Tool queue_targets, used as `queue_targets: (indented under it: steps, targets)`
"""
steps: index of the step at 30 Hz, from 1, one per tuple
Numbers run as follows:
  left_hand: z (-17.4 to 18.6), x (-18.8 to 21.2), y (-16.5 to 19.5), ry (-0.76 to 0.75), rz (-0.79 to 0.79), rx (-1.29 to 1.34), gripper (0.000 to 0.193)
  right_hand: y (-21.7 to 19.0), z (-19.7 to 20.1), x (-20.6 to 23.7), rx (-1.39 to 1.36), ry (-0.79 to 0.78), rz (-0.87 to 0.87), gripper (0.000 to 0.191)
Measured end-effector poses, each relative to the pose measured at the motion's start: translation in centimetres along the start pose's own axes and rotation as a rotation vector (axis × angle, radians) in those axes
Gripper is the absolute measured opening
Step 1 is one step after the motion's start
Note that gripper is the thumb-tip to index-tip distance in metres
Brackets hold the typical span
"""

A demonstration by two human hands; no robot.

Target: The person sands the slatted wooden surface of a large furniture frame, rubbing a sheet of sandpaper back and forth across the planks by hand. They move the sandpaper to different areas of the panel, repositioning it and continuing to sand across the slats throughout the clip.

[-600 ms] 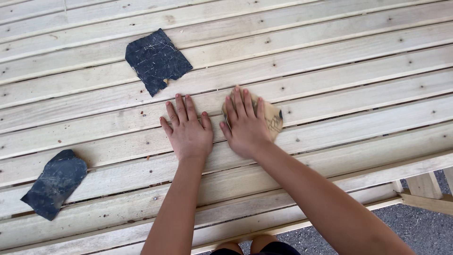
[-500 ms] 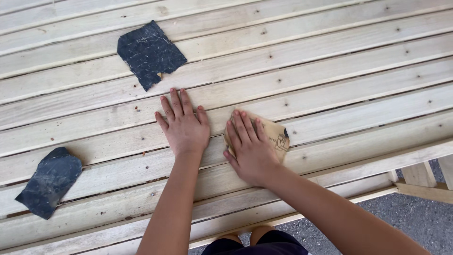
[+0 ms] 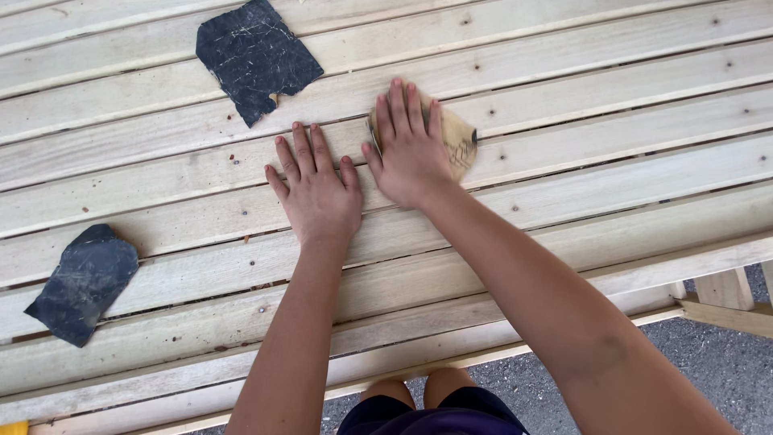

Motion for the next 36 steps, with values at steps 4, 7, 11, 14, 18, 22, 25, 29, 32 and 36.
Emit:
queue_targets:
  steps: [4,7,11,14,18,22,25,29,32,36]
  targets:
    - [0.9,-0.1,0.0,0.003,-0.016,0.013,0.07,-4.2,-1.5,10.4,0.073,0.003,0.223,0.077]
    - [1.0,-0.7,0.2,0.005,-0.011,0.011,0.07,-3.8,-1.9,10.5,0.064,-0.051,0.26,0.077]
    - [0.4,-0.9,-0.3,-0.024,0.007,-0.002,0.071,-0.7,-1.3,3.3,0.052,0.0,0.108,0.078]
    - [0.2,-0.7,-0.5,-0.012,0.015,0.006,0.07,2.6,0.3,-3.3,-0.011,0.038,-0.03,0.078]
    - [0.1,-0.2,-0.5,-0.011,0.008,0.003,0.07,3.2,1.0,-4.4,-0.04,0.084,-0.097,0.076]
    - [0.3,0.1,-0.6,0.008,-0.004,-0.03,0.069,-0.5,-1.2,4.7,0.04,0.053,0.089,0.078]
    - [0.2,-0.1,-0.7,-0.009,-0.012,-0.04,0.069,-2.3,-3.1,12.1,0.052,-0.007,0.202,0.078]
    - [0.2,-0.8,-0.6,-0.031,-0.008,-0.034,0.07,-0.5,-3.4,9.9,0.048,-0.031,0.176,0.078]
    - [0.3,-1.2,-0.7,-0.019,0.0,-0.005,0.07,2.3,-2.1,1.9,0.074,0.005,0.086,0.077]
    - [0.2,-1.0,-0.9,0.011,-0.008,-0.002,0.07,5.2,0.5,-7.3,-0.018,0.052,-0.022,0.075]
Point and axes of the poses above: each hand's wrist, its own x-axis away from the middle knuckle, its own z-axis out of the back of the hand, y = z × x, the point moved 9 cm from there along -x, towards the middle knuckle, and after that the axes turned 12 degrees about z, right-handed, at the moved point
